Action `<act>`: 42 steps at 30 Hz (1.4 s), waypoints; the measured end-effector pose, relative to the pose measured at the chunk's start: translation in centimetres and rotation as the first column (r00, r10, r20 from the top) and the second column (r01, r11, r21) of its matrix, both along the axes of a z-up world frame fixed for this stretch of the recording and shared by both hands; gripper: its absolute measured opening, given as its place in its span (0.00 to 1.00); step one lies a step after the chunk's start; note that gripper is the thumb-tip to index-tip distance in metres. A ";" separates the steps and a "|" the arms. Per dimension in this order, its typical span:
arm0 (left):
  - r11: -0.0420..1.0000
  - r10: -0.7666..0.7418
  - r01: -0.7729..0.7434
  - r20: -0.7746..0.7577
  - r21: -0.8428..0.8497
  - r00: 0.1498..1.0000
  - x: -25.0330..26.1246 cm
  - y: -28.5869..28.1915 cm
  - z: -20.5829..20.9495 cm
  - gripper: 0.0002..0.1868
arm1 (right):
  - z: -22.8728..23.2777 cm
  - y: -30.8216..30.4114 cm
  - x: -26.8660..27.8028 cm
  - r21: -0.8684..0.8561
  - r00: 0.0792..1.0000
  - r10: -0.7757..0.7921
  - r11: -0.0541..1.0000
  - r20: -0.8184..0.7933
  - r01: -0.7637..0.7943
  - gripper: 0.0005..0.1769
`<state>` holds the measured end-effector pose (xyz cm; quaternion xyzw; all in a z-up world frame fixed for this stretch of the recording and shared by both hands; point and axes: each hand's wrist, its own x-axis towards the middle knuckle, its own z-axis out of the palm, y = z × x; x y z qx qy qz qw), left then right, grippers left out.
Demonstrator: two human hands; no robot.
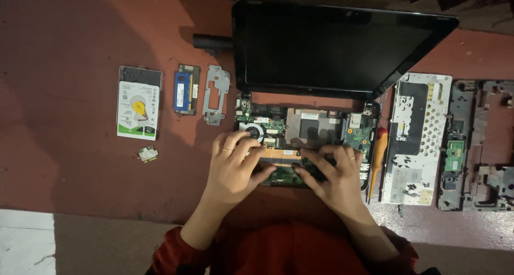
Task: Connecting a ribbon cable to a laptop motherboard and using a screwdriver to assist in positioning components.
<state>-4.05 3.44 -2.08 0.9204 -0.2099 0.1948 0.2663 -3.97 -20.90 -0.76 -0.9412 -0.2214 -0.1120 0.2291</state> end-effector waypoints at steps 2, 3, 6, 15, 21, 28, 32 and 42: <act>1.000 0.012 -0.012 -0.011 0.009 1.000 -0.3 0.1 -0.1 0.20 | -0.1 0.0 -0.1 0.010 1.000 -0.011 1.000 -0.003 0.011 0.17; 1.000 0.024 -0.024 -0.022 0.020 0.999 -0.4 0.2 -0.1 0.23 | -0.1 0.0 -0.1 0.021 1.000 -0.020 1.000 -0.006 0.020 0.17; 0.999 0.015 -0.014 -0.036 0.038 0.999 -0.9 0.5 -0.2 0.27 | -0.2 -0.2 -0.2 0.027 1.000 -0.002 1.000 0.004 0.002 0.19; 0.992 0.122 -0.123 0.123 -0.007 0.985 -1.9 0.9 -1.3 0.14 | 0.8 0.5 0.2 0.020 0.999 0.043 0.999 0.023 -0.044 0.18; 0.995 0.101 -0.101 0.100 -0.010 0.990 -1.9 1.0 -0.7 0.13 | 0.2 0.9 0.0 0.002 0.998 0.019 1.000 0.059 -0.019 0.18; 0.991 0.090 -0.079 0.098 -0.111 0.991 -3.0 2.7 1.7 0.18 | 1.4 1.9 -1.0 0.022 0.995 -0.049 0.999 0.090 0.047 0.26; 0.958 0.286 -0.287 0.052 0.021 0.957 -4.8 7.4 3.3 0.12 | 2.0 3.5 -1.1 0.019 0.989 -0.101 0.995 0.108 0.099 0.17; 0.850 0.498 -0.473 -0.058 0.231 0.866 -6.5 18.6 -0.1 0.24 | 2.0 8.4 0.1 0.036 0.998 0.014 0.999 0.068 -0.016 0.11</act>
